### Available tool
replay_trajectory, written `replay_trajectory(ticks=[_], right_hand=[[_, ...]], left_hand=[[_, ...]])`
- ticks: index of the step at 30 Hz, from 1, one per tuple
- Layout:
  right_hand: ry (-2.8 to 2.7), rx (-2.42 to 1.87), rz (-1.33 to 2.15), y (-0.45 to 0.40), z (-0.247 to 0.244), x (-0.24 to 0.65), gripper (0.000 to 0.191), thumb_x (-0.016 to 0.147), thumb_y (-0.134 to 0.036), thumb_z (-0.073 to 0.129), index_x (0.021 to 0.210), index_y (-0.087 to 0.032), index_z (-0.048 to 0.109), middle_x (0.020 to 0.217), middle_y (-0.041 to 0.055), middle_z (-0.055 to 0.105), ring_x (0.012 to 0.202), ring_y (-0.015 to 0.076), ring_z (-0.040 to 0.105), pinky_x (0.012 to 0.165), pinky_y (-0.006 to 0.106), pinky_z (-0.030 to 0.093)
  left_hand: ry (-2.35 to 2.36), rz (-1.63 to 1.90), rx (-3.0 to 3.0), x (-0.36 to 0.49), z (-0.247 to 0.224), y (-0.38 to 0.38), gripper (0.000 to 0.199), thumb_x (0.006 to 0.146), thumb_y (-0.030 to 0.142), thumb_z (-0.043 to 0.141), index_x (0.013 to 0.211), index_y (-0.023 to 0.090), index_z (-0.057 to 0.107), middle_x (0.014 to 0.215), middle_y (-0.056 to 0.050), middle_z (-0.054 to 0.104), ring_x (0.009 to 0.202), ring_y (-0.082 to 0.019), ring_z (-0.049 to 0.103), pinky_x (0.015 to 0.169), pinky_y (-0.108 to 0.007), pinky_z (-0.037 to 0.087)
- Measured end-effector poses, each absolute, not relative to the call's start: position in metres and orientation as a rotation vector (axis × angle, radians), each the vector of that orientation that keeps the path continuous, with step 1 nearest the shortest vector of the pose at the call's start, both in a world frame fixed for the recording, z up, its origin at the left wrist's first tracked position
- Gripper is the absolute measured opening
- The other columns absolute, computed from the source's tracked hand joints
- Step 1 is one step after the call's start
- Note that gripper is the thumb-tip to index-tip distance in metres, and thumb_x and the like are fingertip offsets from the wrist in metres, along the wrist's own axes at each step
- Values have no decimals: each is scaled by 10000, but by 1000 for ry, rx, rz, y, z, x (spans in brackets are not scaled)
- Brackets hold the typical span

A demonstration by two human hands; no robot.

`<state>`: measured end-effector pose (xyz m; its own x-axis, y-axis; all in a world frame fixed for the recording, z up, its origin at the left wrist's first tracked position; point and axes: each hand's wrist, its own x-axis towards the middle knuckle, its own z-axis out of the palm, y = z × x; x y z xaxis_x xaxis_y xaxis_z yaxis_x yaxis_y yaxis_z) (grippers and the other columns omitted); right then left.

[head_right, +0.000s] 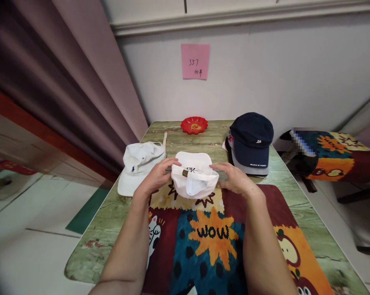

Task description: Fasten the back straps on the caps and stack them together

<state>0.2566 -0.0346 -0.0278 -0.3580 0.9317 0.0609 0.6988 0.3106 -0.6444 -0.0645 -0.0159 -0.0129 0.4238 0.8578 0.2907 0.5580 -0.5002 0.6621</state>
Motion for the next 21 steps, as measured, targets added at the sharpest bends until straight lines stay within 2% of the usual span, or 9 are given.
replay_trajectory(ticks=[3, 5, 9, 13, 17, 21], right_hand=[[-2138, -1294, 822, -34, -20, 244, 281, 805, -206, 711, 1051, -305, 807, 1300, 52, 700, 1196, 270, 665, 1107, 438, 461], [-2081, -1196, 912, -37, -9, 241, 165, 877, -294, 683, 970, -284, 820, 1256, 54, 726, 1183, 275, 674, 1101, 438, 470], [-1710, -1074, 1122, -50, 9, 242, 256, 865, -449, 743, 1014, -250, 808, 1116, 63, 782, 1059, 295, 726, 961, 425, 566], [-1107, -923, 1266, -56, 12, 234, 356, 761, -432, 847, 1065, -259, 778, 948, 51, 810, 887, 284, 763, 785, 407, 627], [-735, -772, 1478, -46, 8, 215, 275, 773, -284, 813, 1037, -215, 774, 978, 63, 812, 935, 268, 767, 872, 384, 626], [-431, -767, 1753, -29, -8, 201, 232, 859, -188, 646, 1067, -158, 745, 942, 77, 814, 945, 254, 774, 939, 403, 616]], left_hand=[[1227, 848, 2177, -64, -6, -17, 213, 809, 121, 604, 930, 205, 758, 1146, -86, 746, 1117, -262, 679, 1040, -448, 500], [1212, 880, 2099, -64, 2, -20, 173, 829, 162, 639, 940, 208, 763, 1141, -80, 756, 1122, -267, 674, 1072, -470, 472], [991, 1081, 1717, -65, 18, -32, 275, 840, 316, 746, 1092, 206, 758, 1173, -87, 759, 1110, -267, 687, 1010, -418, 524], [799, 1217, 1280, -57, 26, -41, 389, 794, 376, 810, 1120, 170, 756, 1064, -105, 788, 1007, -283, 733, 887, -377, 577], [617, 1266, 884, -37, 18, -42, 385, 773, 390, 810, 1088, 175, 766, 1022, -99, 800, 1064, -326, 731, 948, -423, 574], [477, 1182, 572, -16, 0, -42, 506, 872, 531, 658, 1212, 163, 726, 1186, -127, 764, 1248, -386, 643, 1080, -525, 499]])
